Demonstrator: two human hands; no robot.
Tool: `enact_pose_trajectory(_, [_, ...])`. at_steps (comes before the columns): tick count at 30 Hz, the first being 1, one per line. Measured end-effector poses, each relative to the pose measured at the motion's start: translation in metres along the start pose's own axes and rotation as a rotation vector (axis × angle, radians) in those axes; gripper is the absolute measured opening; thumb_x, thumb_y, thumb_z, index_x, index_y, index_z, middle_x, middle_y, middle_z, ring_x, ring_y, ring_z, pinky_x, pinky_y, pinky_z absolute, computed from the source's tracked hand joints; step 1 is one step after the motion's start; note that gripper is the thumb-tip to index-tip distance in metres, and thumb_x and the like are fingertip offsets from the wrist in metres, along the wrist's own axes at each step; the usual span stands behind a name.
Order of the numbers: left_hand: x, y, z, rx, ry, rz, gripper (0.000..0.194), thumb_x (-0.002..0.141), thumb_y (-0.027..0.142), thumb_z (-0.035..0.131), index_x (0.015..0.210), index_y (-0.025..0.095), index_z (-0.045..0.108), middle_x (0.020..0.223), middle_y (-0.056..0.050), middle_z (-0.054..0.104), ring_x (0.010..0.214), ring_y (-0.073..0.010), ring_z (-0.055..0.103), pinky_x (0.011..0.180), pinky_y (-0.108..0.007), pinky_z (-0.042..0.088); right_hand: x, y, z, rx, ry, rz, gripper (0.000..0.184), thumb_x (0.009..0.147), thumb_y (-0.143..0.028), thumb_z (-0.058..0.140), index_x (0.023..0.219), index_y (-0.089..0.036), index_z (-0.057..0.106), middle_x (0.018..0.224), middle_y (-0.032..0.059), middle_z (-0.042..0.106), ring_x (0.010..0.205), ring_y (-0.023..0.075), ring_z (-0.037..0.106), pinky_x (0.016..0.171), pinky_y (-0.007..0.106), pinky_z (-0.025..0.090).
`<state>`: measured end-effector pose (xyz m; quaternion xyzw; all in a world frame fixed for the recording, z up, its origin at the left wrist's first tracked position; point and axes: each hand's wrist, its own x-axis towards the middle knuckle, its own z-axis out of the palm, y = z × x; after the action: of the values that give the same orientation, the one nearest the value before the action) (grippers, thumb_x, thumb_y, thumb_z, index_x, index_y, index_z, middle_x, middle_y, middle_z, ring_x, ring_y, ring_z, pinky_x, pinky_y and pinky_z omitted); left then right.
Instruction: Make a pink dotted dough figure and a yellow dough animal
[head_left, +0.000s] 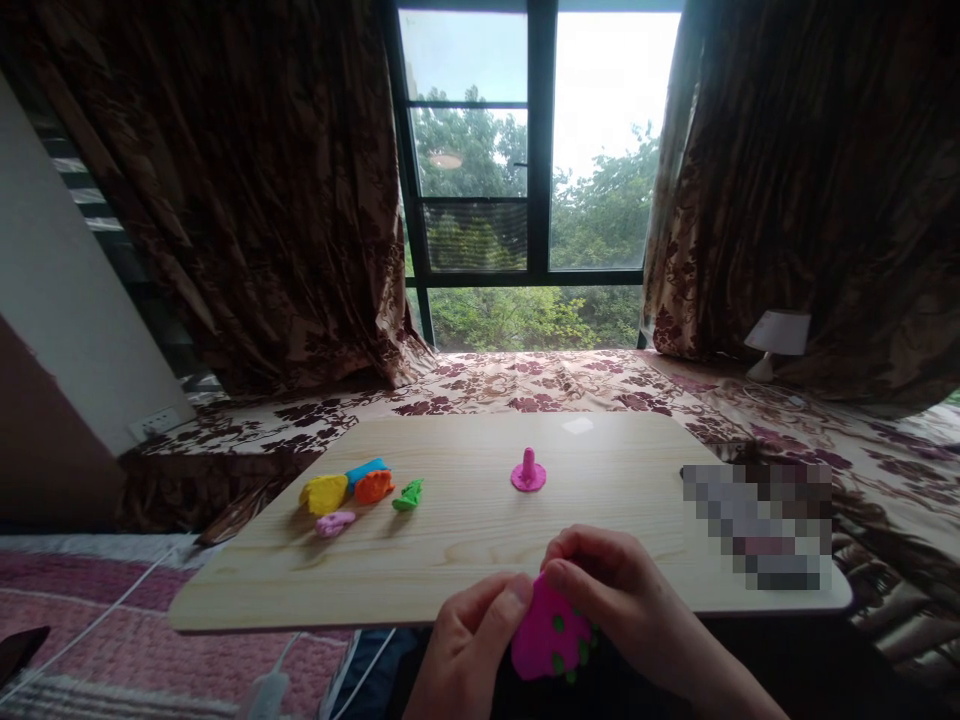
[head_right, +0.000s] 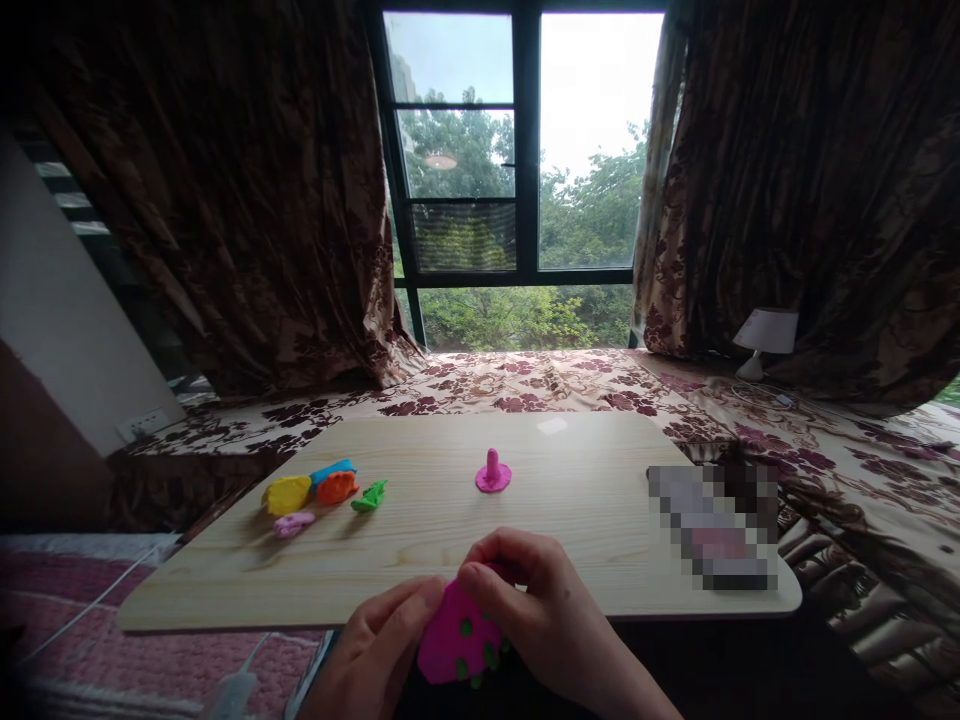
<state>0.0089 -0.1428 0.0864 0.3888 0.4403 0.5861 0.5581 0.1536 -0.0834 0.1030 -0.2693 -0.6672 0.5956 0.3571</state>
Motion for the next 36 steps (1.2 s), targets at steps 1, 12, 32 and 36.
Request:
enact_pose_trajectory(1, [0.0, 0.0, 0.0, 0.007, -0.002, 0.011, 0.03, 0.072, 0.042, 0.064, 0.08, 0.014, 0.072, 0.054, 0.0, 0.058, 0.05, -0.01, 0.044, 0.047, -0.021, 0.032, 0.0, 0.0, 0.0, 0.001, 0.0, -0.002, 0.028, 0.082, -0.04, 0.057, 0.078, -0.013, 0.058, 0.064, -0.0024, 0.048, 0.057, 0.0081, 0.041, 0.049, 0.018, 0.032])
enact_pose_trajectory(12, [-0.003, 0.007, 0.006, 0.107, 0.079, 0.079, 0.025, 0.073, 0.039, 0.064, 0.075, 0.016, 0.072, 0.056, 0.002, 0.053, 0.054, -0.0099, 0.044, 0.05, -0.019, 0.035, 0.0, 0.001, 0.0, -0.007, -0.003, -0.013, 0.023, 0.083, -0.035, 0.057, 0.077, -0.012, 0.058, 0.063, -0.0024, 0.049, 0.057, 0.0079, 0.042, 0.05, 0.018, 0.032])
enact_pose_trajectory(32, [-0.005, 0.012, 0.004, 0.24, 0.076, 0.201, 0.023, 0.075, 0.037, 0.062, 0.07, 0.017, 0.072, 0.068, 0.0, 0.053, 0.066, -0.0138, 0.048, 0.058, -0.021, 0.038, 0.001, -0.002, -0.006, -0.035, 0.016, -0.062, 0.026, 0.085, -0.037, 0.055, 0.08, -0.013, 0.061, 0.065, -0.0017, 0.05, 0.06, 0.0084, 0.043, 0.053, 0.019, 0.034])
enact_pose_trajectory(36, [-0.003, 0.012, 0.004, 0.175, 0.099, 0.187, 0.027, 0.076, 0.038, 0.059, 0.065, 0.016, 0.071, 0.063, 0.0, 0.05, 0.066, -0.0139, 0.045, 0.061, -0.022, 0.039, 0.001, -0.001, -0.003, 0.0, -0.014, -0.022, 0.022, 0.081, -0.033, 0.062, 0.077, -0.012, 0.061, 0.063, -0.0016, 0.052, 0.058, 0.0084, 0.045, 0.052, 0.019, 0.035])
